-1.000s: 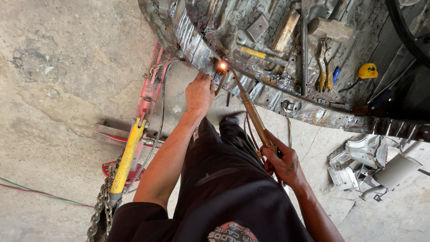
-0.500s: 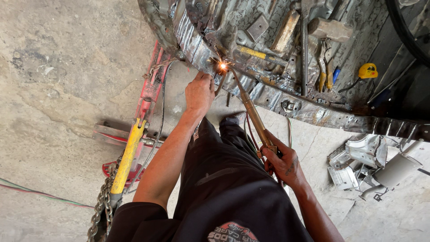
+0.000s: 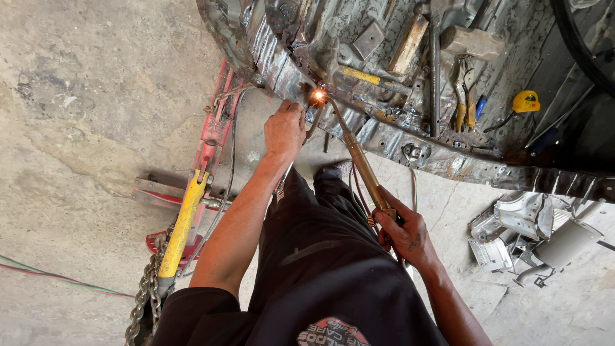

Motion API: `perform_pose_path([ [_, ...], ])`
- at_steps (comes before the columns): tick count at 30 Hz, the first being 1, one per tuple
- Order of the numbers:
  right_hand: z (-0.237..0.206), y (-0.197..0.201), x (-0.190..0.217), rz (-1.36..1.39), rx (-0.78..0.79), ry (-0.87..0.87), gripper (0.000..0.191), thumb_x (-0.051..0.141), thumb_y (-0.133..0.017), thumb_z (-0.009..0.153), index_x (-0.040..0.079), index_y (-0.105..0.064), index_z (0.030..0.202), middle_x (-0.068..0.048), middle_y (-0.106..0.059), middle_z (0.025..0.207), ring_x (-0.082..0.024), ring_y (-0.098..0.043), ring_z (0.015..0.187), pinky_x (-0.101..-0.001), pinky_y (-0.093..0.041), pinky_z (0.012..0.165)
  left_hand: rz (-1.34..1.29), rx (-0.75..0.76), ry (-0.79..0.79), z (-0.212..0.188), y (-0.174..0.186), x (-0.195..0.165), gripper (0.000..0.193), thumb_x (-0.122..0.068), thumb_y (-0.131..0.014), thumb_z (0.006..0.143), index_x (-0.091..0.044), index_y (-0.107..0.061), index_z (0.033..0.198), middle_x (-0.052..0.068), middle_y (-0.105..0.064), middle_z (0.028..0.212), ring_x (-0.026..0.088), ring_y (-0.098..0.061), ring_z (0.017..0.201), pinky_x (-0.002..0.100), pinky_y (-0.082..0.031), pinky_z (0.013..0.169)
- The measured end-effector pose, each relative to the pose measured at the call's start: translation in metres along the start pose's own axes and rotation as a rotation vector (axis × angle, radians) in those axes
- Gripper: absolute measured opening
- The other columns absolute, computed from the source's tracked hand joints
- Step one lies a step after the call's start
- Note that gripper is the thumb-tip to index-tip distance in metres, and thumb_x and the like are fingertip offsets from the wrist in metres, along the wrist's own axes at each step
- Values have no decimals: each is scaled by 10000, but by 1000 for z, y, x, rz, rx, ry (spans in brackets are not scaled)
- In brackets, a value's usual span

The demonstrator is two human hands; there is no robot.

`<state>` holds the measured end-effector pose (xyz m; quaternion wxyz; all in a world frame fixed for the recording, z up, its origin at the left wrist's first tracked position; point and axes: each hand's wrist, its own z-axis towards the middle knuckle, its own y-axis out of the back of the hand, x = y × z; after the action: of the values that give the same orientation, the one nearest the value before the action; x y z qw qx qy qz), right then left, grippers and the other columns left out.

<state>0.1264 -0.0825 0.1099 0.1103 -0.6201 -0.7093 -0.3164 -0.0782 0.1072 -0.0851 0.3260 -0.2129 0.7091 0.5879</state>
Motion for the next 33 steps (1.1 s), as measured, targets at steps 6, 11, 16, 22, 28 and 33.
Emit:
perform_pose_path([
  [6, 0, 0, 1, 16, -1, -1, 620, 255, -661, 932, 104, -505, 1513, -35, -697, 787, -100, -615, 525, -288, -508, 440, -7, -4, 0, 1, 1, 0, 100, -133, -694, 916, -36, -675, 903, 137, -684, 1033, 405, -696, 751, 509, -552, 654],
  [11, 0, 0, 0, -16, 0, -13, 623, 261, -670, 937, 111, -512, 1521, -58, -682, 728, -102, -614, 521, -286, -508, 442, -22, -2, 6, 1, 3, 1, 104, -138, -703, 917, -36, -682, 916, 135, -683, 1031, 402, -695, 772, 508, -549, 676],
  [16, 1, 0, -1, 3, -4, -8, 621, 256, -669, 936, 106, -516, 1519, -50, -669, 746, -102, -617, 522, -288, -504, 435, -30, 5, 1, 2, 4, 2, 103, -137, -703, 916, -37, -680, 915, 131, -683, 1030, 397, -695, 789, 502, -549, 687],
  [22, 2, 1, -2, 13, 4, 15, 620, 247, -654, 936, 101, -488, 1515, -26, -710, 809, -101, -632, 526, -286, -518, 435, -27, 24, 8, 6, 4, 2, 98, -132, -691, 932, -39, -674, 906, 132, -675, 1001, 393, -695, 801, 504, -546, 698],
  [28, 2, 1, -3, 19, 1, 1, 624, 250, -663, 942, 100, -503, 1526, -51, -700, 786, -103, -625, 529, -282, -515, 443, -53, 2, 9, 13, 8, 3, 83, -126, -684, 919, -44, -683, 906, 130, -683, 980, 388, -694, 823, 504, -543, 707],
  [33, 2, 2, -3, 28, 5, 5, 622, 255, -657, 936, 95, -500, 1516, -42, -724, 826, -100, -627, 530, -281, -511, 439, -75, -3, 39, 15, 9, 3, 101, -143, -694, 925, -45, -688, 902, 134, -695, 956, 391, -688, 813, 506, -540, 708],
])
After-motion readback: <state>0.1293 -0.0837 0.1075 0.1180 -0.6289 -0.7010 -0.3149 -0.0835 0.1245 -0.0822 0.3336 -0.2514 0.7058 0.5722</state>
